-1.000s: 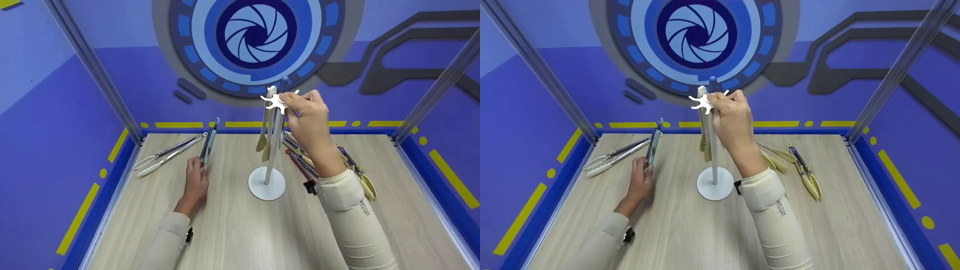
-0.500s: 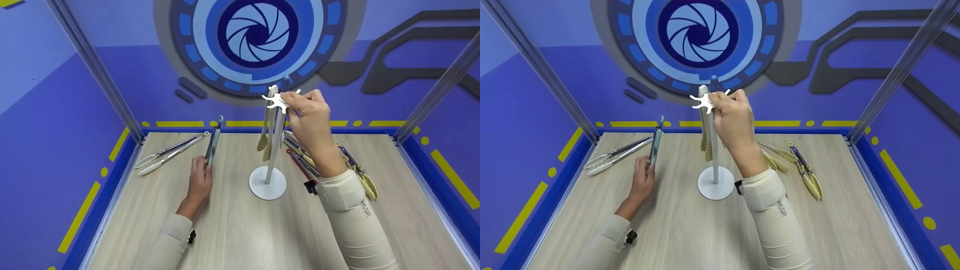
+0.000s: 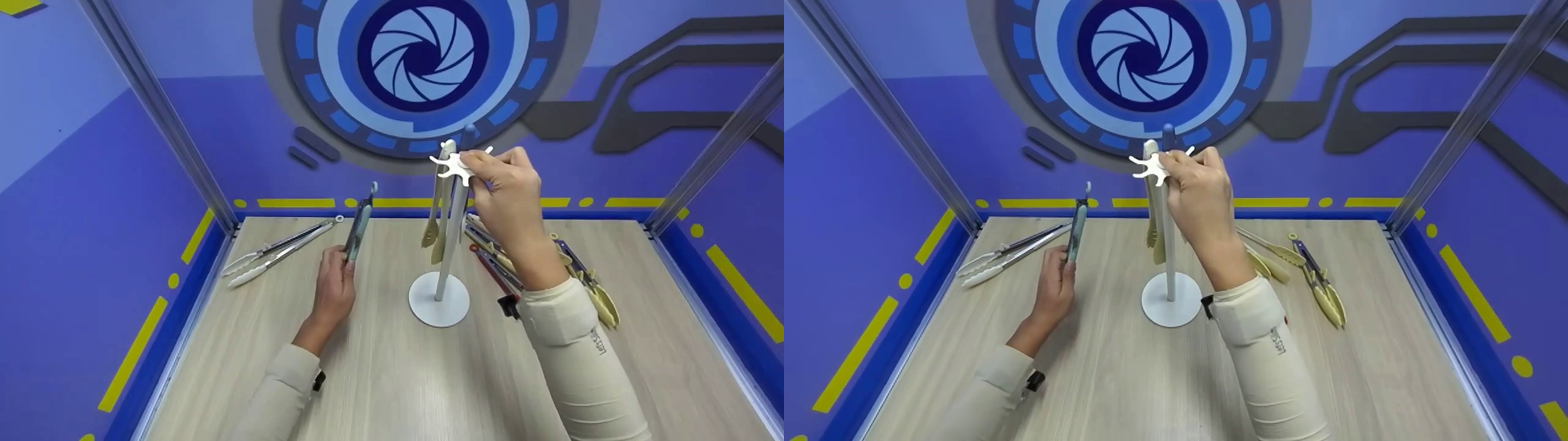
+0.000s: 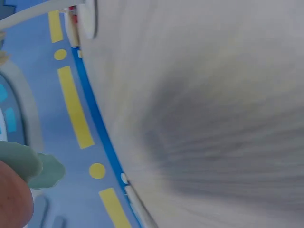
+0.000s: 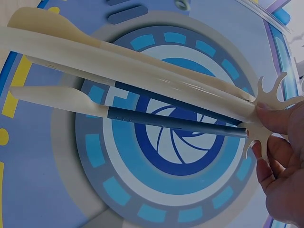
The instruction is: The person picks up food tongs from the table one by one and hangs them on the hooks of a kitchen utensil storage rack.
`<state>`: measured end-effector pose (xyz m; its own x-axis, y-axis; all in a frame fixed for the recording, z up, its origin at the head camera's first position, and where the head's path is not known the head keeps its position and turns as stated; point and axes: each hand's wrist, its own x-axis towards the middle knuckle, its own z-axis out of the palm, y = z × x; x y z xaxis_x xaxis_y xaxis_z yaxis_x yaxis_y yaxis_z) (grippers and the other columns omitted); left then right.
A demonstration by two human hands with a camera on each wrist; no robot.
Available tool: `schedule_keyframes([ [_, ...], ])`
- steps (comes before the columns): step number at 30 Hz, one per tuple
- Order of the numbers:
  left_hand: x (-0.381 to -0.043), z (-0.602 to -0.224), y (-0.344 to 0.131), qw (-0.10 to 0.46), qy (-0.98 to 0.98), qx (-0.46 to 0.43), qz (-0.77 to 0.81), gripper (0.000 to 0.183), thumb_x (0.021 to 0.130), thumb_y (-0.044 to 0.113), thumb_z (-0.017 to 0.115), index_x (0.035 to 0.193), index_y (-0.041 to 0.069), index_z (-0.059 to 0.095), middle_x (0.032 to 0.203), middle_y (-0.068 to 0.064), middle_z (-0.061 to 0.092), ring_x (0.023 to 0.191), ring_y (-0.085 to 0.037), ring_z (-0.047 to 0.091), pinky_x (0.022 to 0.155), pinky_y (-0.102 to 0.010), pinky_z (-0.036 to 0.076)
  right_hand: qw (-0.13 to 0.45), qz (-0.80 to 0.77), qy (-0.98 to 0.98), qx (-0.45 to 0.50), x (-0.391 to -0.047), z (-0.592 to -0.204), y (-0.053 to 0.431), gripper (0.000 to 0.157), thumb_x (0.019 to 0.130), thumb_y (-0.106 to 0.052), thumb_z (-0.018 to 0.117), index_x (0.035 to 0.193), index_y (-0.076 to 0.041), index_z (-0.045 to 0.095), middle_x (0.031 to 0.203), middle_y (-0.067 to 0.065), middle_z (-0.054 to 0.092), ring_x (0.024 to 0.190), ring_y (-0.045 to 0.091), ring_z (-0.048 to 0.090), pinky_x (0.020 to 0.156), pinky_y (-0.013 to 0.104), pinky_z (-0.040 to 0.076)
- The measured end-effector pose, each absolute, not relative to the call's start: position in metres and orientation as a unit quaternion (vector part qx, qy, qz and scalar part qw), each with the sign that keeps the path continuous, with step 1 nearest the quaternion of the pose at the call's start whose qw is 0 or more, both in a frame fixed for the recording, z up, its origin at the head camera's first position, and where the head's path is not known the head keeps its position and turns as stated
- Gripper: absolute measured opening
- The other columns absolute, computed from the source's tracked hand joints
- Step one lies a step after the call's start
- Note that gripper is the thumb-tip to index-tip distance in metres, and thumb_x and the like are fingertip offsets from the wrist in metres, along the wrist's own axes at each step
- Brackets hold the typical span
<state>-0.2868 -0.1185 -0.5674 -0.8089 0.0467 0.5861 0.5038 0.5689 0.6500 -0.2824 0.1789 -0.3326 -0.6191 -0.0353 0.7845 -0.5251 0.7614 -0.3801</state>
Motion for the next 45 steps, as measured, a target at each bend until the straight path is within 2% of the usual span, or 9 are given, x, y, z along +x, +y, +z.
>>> schedule_keyframes([
  [7, -0.281, -0.552, -0.106, 0.288, -0.837, -0.179, -0.43, 0.006, 0.109, 0.01, 0.054, 0.108, 0.004, 0.056, 0.132, -0.019, 0.059, 0.112, -0.033, 0.059, 0.093, -0.049, 0.048, 0.402, 0.303, -0.848, 0.164, -0.282, -0.333, 0.179, 0.026, 0.099, -0.003, 0.07, 0.117, -0.015, 0.084, 0.108, 0.007, 0.083, 0.085, 0.03, 0.051, 0.069, 0.028, 0.039],
  [12, -0.28, -0.545, -0.099, 0.281, -0.834, -0.182, -0.439, 0.007, 0.11, 0.01, 0.053, 0.109, 0.003, 0.056, 0.132, -0.019, 0.059, 0.113, -0.035, 0.058, 0.093, -0.048, 0.047, 0.401, 0.304, -0.849, 0.161, -0.282, -0.332, 0.179, 0.025, 0.099, -0.003, 0.071, 0.117, -0.015, 0.084, 0.108, 0.007, 0.083, 0.085, 0.03, 0.052, 0.07, 0.029, 0.041],
  [22, -0.278, -0.531, -0.089, 0.278, -0.826, -0.186, -0.455, 0.007, 0.11, 0.012, 0.054, 0.11, 0.006, 0.056, 0.133, -0.017, 0.059, 0.112, -0.03, 0.056, 0.091, -0.043, 0.044, 0.406, 0.296, -0.849, 0.167, -0.282, -0.332, 0.176, 0.025, 0.1, -0.004, 0.069, 0.117, -0.015, 0.084, 0.107, 0.007, 0.083, 0.086, 0.031, 0.052, 0.07, 0.033, 0.042],
  [32, -0.282, -0.514, -0.073, 0.296, -0.826, -0.21, -0.432, 0.009, 0.11, 0.015, 0.054, 0.109, 0.006, 0.057, 0.132, -0.019, 0.06, 0.113, -0.032, 0.057, 0.091, -0.046, 0.044, 0.411, 0.289, -0.848, 0.169, -0.282, -0.334, 0.178, 0.027, 0.099, -0.002, 0.069, 0.116, -0.015, 0.084, 0.108, 0.006, 0.083, 0.086, 0.032, 0.053, 0.07, 0.034, 0.045],
  [45, -0.277, -0.489, -0.052, 0.265, -0.82, -0.216, -0.46, 0.011, 0.112, 0.015, 0.052, 0.109, 0.007, 0.057, 0.136, -0.018, 0.06, 0.115, -0.033, 0.057, 0.092, -0.045, 0.044, 0.404, 0.295, -0.85, 0.167, -0.282, -0.334, 0.178, 0.027, 0.099, -0.003, 0.07, 0.118, -0.016, 0.084, 0.108, 0.007, 0.083, 0.086, 0.031, 0.052, 0.07, 0.032, 0.042],
])
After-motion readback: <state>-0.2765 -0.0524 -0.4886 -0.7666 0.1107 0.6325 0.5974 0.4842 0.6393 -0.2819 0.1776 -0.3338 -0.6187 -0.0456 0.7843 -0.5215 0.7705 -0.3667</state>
